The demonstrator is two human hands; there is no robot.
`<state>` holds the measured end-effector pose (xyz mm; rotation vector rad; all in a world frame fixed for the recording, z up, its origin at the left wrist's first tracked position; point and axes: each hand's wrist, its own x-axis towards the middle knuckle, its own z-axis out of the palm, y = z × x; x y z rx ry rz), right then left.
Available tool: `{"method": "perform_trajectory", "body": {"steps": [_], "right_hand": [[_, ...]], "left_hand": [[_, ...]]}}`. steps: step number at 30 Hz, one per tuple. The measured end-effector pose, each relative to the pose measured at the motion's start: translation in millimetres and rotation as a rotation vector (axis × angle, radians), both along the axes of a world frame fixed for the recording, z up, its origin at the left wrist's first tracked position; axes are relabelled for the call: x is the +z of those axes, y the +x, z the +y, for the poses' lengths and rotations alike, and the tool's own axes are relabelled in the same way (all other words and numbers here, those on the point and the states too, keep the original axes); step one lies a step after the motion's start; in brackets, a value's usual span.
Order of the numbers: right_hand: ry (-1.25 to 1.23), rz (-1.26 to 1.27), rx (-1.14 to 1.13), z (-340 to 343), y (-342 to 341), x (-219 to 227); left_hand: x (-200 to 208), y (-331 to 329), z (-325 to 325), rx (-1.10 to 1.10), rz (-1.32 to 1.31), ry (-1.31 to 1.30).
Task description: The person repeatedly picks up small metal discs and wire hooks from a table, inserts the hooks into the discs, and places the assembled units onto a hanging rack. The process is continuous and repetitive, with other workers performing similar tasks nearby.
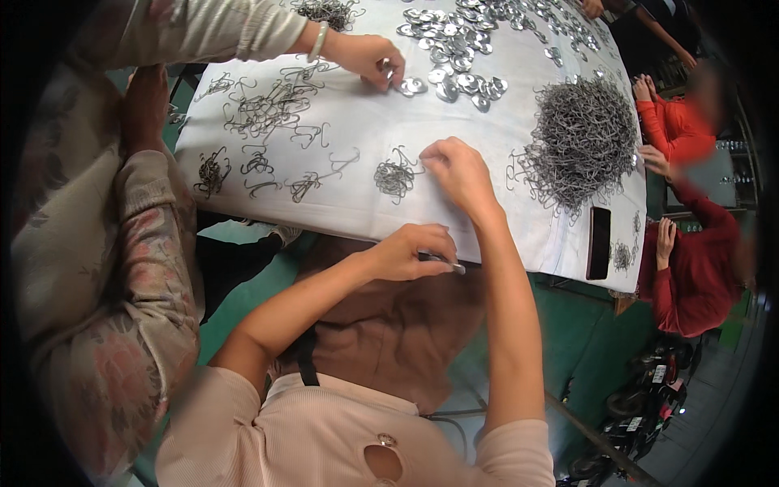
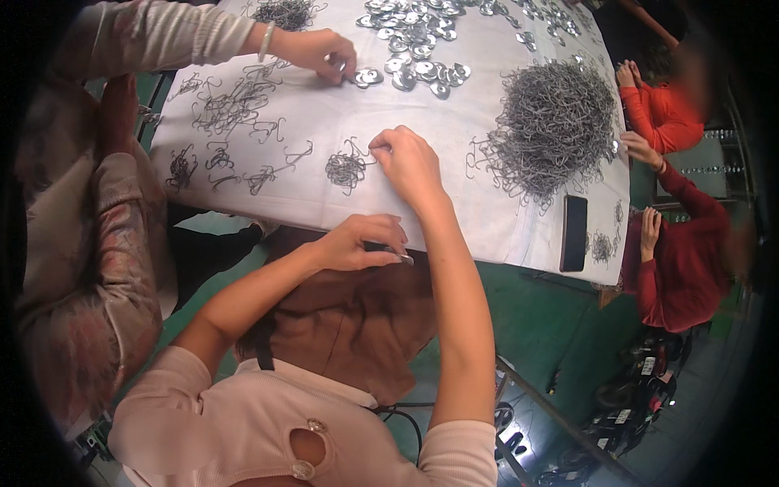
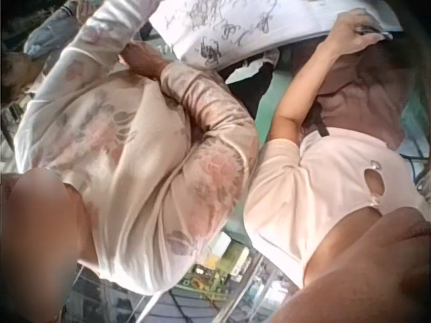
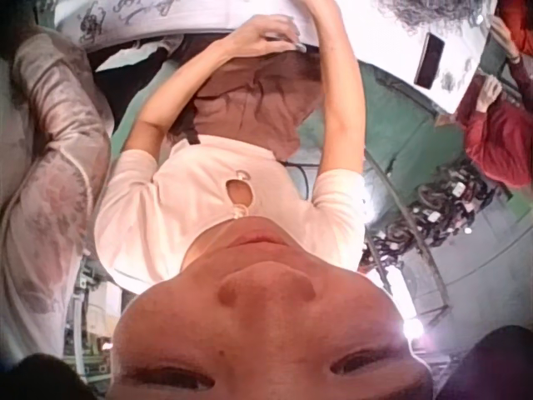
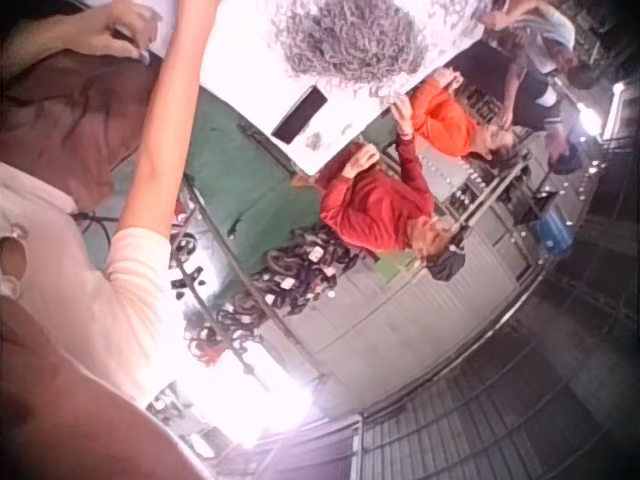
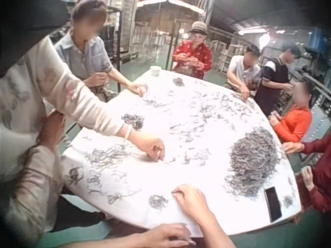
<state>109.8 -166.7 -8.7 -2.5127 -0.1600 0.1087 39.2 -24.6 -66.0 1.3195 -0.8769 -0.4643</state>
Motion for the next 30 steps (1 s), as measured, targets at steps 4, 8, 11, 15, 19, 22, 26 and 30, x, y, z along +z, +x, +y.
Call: {"method": "perform_trajectory", "body": {"steps": [4,8,11,15,19,22,26,30], "right_hand": [[-0.159,0.178,-0.017,25.1,22.0,-2.5],[-0.384,0.153,0.019,40.9,23.9,-7.0],[-0.448,0.189,0.040,45.7,26.1,-6.7],[-0.313,0.112,0.002,49.0,27.8,3.7],[-0.116,0.122,0.281,78.7,20.0,11.1],[-0.093,0.199,0.386,107.6,13.1,9.7],[0.022,0.237,0.414,120.4,19.0,1.0],[-0.111,0.116,0.407,102.7,38.5,3.5]], "left_hand": [[-2.4,-0.7,1.4,0.001,-0.010,-0.004],[-3.2,-2.6,1.1,0.009,0.025,-0.015],[-2.4,-1.7,2.3,-0.007,0.026,-0.012],[-8.2,-2.0,3.3,0.006,-0.031,-0.023],[-13.1,-3.5,3.1,0.018,-0.077,0.019],[-15.7,-5.6,1.5,0.042,-0.053,-0.007],[-8.6,-3.3,6.8,-0.014,0.024,-0.005],[-0.5,-0.8,8.6,-0.030,0.013,0.011]]}}
